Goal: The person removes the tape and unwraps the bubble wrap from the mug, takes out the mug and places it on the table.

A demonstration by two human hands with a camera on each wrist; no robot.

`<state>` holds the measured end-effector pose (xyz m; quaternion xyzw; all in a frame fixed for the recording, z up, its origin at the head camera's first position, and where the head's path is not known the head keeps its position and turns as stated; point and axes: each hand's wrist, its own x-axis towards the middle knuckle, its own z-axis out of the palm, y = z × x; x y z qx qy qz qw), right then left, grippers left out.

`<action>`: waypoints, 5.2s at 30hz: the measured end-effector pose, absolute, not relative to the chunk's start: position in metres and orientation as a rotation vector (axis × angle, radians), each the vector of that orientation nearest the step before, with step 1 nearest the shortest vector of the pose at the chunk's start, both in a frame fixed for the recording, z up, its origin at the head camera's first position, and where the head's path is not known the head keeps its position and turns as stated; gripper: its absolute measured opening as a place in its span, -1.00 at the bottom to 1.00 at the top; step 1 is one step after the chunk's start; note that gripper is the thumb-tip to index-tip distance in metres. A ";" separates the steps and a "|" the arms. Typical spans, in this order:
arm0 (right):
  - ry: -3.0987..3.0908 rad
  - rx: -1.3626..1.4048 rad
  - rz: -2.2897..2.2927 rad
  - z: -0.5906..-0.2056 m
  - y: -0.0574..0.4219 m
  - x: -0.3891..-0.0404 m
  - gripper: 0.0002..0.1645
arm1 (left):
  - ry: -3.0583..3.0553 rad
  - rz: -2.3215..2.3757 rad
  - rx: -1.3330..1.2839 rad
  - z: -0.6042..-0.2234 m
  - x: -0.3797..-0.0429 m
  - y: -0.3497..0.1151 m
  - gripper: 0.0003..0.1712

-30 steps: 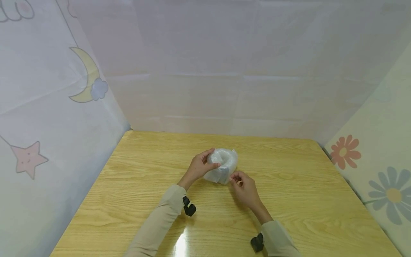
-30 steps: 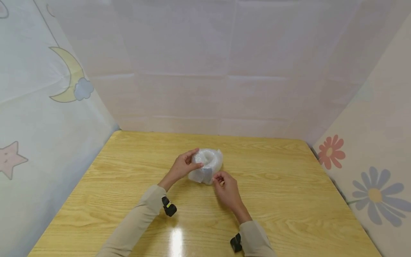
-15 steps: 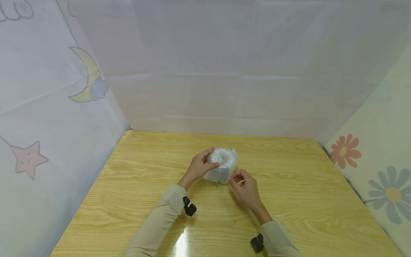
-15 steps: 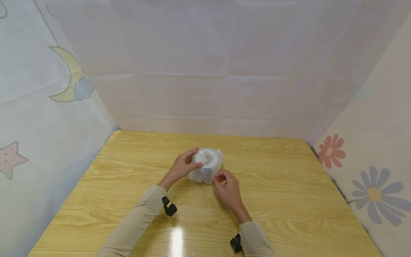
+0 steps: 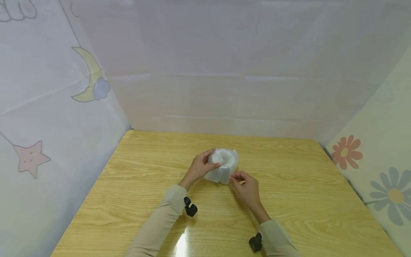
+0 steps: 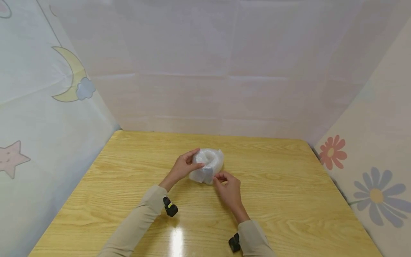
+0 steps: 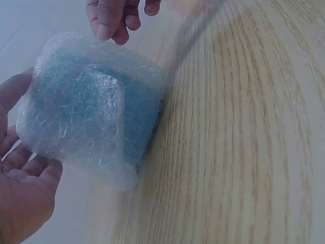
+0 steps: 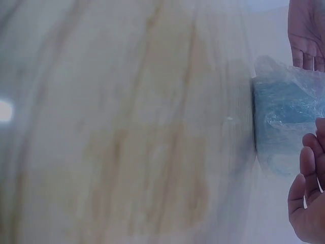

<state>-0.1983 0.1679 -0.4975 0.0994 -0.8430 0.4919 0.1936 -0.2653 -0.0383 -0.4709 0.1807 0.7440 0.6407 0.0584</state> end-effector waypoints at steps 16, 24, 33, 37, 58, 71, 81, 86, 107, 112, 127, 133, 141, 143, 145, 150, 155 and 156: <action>-2.410 0.339 1.432 -0.499 0.167 -0.194 -0.88 | 2.246 1.965 0.532 -0.470 -0.265 -0.038 -0.19; -2.440 0.402 1.491 -0.494 0.164 -0.189 -0.92 | 2.248 1.967 0.502 -0.472 -0.265 -0.038 -0.20; -2.420 0.547 1.469 -0.473 0.159 -0.175 -0.95 | 2.228 1.983 0.498 -0.470 -0.264 -0.038 -0.19; -2.407 0.535 1.417 -0.487 0.165 -0.183 -0.94 | 2.229 1.966 0.528 -0.460 -0.259 -0.039 -0.20; -2.216 0.560 1.332 -0.461 0.172 -0.195 -0.81 | 2.658 1.657 0.688 -0.457 -0.250 -0.032 -0.28; -2.285 0.590 1.275 -0.465 0.190 -0.221 -0.47 | 3.120 0.962 0.891 -0.445 -0.226 -0.025 -0.27; -2.512 0.598 1.302 -0.467 0.196 -0.230 -0.16 | 3.404 0.505 1.111 -0.453 -0.219 -0.020 -0.24; -2.542 0.628 1.300 -0.469 0.196 -0.233 -0.12 | 3.431 0.449 1.117 -0.457 -0.219 -0.020 -0.27; -2.497 0.694 1.072 -0.473 0.187 -0.237 -0.15 | 3.458 0.435 1.157 -0.459 -0.220 -0.017 -0.53; -2.479 0.680 1.058 -0.476 0.186 -0.238 -0.18 | 3.463 0.499 1.147 -0.460 -0.221 -0.017 -0.61; -2.494 0.641 1.126 -0.471 0.184 -0.237 -0.21 | 3.481 0.588 1.227 -0.462 -0.224 -0.019 -0.72; -2.482 0.647 1.128 -0.472 0.184 -0.238 -0.22 | 3.424 0.747 1.257 -0.462 -0.225 -0.022 -0.76; -2.476 0.646 1.100 -0.474 0.183 -0.239 -0.23 | 3.259 1.227 1.199 -0.464 -0.228 -0.030 -0.79; -2.469 0.649 1.092 -0.474 0.183 -0.239 -0.23 | 3.208 1.353 1.180 -0.463 -0.229 -0.032 -0.80; -2.466 0.645 1.092 -0.474 0.183 -0.239 -0.23 | 3.182 1.405 1.171 -0.463 -0.229 -0.033 -0.81; -2.476 0.626 1.103 -0.475 0.184 -0.239 -0.24 | 3.273 1.167 1.207 -0.460 -0.228 -0.034 -0.78; -2.490 0.622 1.123 -0.475 0.185 -0.238 -0.23 | 3.342 0.809 1.277 -0.456 -0.229 -0.032 -0.68; -2.494 0.620 1.125 -0.475 0.185 -0.238 -0.23 | 3.351 0.749 1.298 -0.455 -0.229 -0.031 -0.67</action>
